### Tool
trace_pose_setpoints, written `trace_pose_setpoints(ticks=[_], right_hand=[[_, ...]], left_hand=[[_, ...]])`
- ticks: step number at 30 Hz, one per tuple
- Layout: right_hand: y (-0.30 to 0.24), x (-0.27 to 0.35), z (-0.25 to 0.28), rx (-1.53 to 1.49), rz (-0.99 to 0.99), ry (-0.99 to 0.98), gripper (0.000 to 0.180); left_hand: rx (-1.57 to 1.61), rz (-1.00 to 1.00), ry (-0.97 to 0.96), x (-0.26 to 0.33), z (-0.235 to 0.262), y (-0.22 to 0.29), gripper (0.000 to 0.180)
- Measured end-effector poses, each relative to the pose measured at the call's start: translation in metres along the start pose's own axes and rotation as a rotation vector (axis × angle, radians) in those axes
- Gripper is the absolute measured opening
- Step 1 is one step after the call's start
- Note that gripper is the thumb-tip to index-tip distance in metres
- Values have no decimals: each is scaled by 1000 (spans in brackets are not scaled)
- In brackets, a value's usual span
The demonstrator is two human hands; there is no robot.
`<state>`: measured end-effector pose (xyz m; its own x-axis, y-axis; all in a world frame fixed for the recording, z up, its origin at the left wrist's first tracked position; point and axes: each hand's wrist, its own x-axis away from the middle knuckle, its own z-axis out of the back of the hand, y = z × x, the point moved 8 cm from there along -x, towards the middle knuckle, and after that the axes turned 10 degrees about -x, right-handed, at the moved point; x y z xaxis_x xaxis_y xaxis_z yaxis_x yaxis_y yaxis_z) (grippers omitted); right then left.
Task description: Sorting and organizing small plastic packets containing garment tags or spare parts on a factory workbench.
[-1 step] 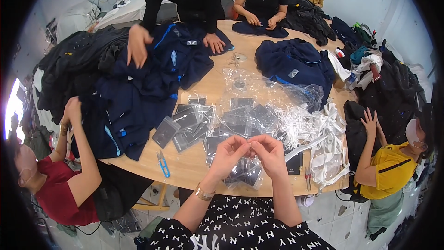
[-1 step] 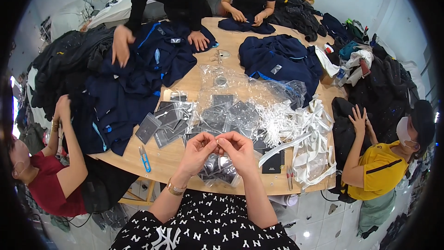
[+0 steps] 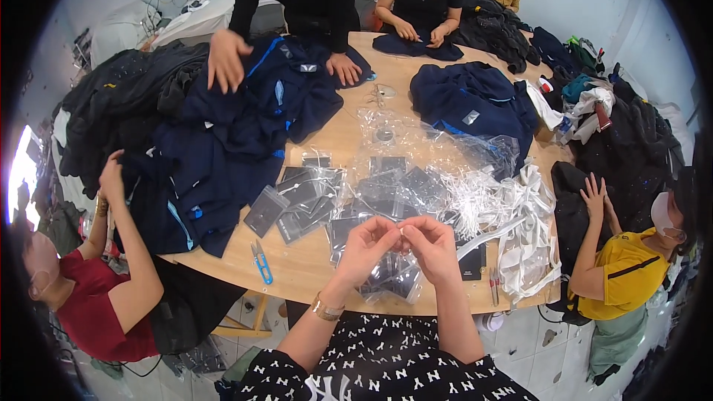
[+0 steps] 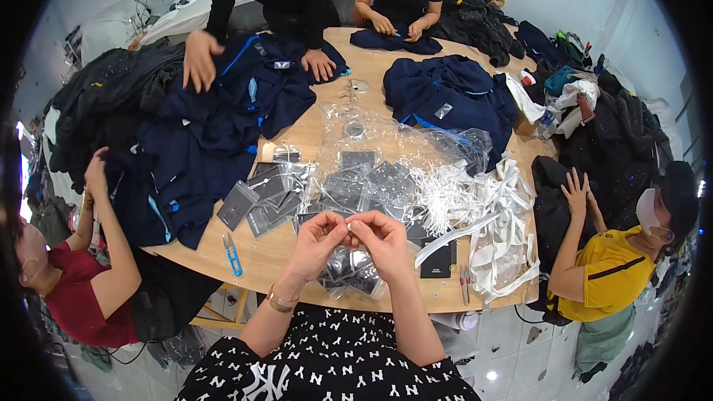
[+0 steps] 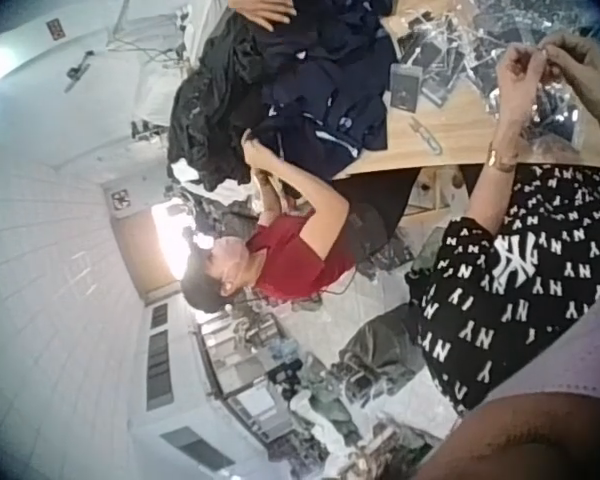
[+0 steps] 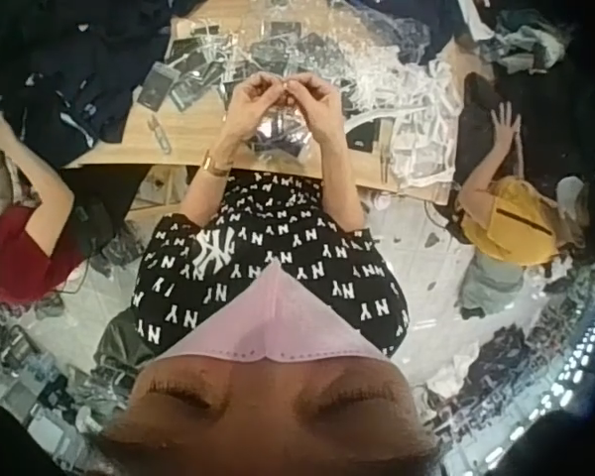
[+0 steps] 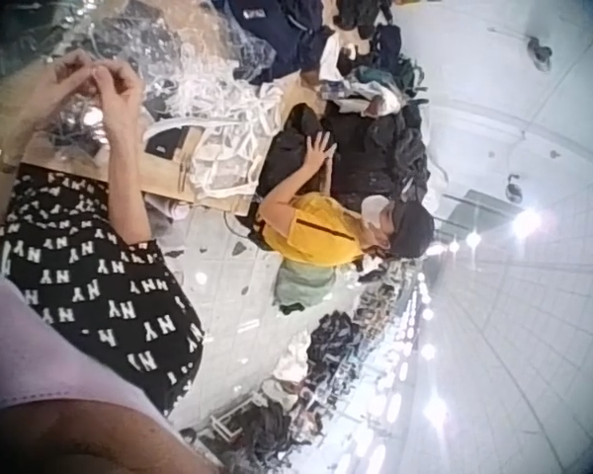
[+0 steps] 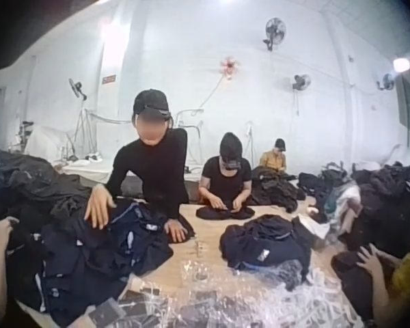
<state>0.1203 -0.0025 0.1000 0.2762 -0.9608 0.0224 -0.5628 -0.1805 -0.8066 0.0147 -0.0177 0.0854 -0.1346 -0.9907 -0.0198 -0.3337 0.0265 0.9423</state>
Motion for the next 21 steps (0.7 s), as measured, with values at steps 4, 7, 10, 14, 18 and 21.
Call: trace_pose_setpoints(ticks=[4,7,10,14,18,21], right_hand=[[0,0,-5,-64,-21,9,11],[-9,1,-10,135,20,-26,10],[-19,7,-13,393,34,-3,7],[-29,12,-26,505,110,-59,7],[-24,8,-22,571,84,-67,9],[-22,2,-8,533,83,-11,9]], left_hand=[[-219,-28,32,3,10,5,17],[-578,-132,66,8,14,13,22],[-805,-303,104,13,3,36,17],[-668,-302,6,13,5,32,13],[-674,-139,18,21,23,51,12],[-995,-367,183,22,43,83,10]])
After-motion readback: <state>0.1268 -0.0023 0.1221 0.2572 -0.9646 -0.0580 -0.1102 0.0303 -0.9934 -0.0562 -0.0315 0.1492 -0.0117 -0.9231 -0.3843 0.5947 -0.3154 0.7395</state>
